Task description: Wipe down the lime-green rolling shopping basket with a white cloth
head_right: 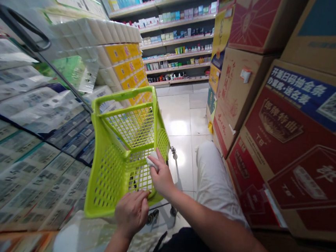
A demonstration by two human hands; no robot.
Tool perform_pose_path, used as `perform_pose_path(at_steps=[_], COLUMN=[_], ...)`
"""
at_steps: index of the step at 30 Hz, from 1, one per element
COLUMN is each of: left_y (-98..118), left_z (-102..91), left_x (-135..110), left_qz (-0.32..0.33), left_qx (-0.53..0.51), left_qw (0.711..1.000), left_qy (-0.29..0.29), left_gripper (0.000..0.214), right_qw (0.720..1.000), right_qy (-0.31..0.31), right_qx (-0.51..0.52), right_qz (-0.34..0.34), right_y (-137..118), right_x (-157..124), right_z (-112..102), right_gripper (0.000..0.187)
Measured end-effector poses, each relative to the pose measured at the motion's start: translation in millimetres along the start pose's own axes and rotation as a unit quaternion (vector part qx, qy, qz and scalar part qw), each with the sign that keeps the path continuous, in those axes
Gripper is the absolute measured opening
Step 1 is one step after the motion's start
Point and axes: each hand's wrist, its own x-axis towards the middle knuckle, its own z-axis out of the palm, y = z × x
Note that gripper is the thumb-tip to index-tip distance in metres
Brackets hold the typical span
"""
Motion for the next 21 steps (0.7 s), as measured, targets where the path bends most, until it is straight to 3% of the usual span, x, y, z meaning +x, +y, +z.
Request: perform_pose_path(at_steps=[3,6,12,15,17,21], left_y=[0.8,1.9,2.3,2.2,2.4,3.9], left_z=[-1.0,-1.7,-0.9,-0.1,0.1,-0.4], left_x=[-1.5,-1.2,3.5,4.3,3.8,2.8], left_qz=[-0.003,-0.006,-0.009,-0.009,-0.007,-0.007], left_qx=[0.005,0.001,-0.013,-0.008,-0.005,0.003], left_qw=[1.0,1.0,1.0,1.0,1.0,1.0], left_qy=[-0.013,-0.023,-0.017,-0.011,-0.009,-0.018], left_gripper=[0.025,0.025,0.025,0.025,0.026,0.025], right_qw=[1.0,1.0,0.999,0.999,0.998,0.994], right_qy=[-0.003,-0.008,-0.009,-0.008,-0.014,-0.049], right_qx=[0.008,0.001,-0.034,-0.047,-0.053,-0.06], right_qz=[-0.002,-0.011,-0.012,-0.025,-0.038,-0.074], right_y=[0.6,-0.7,-2.2,0.2,2.2,3.1], right_x=[-43.6,-51.2,32.6,52.9,42.3,-14.6], right_z=[0.1,-0.6,0.1,0.5,-0.4,-7.1], right_gripper=[0.044,0.044,0.046,0.047,0.046,0.047])
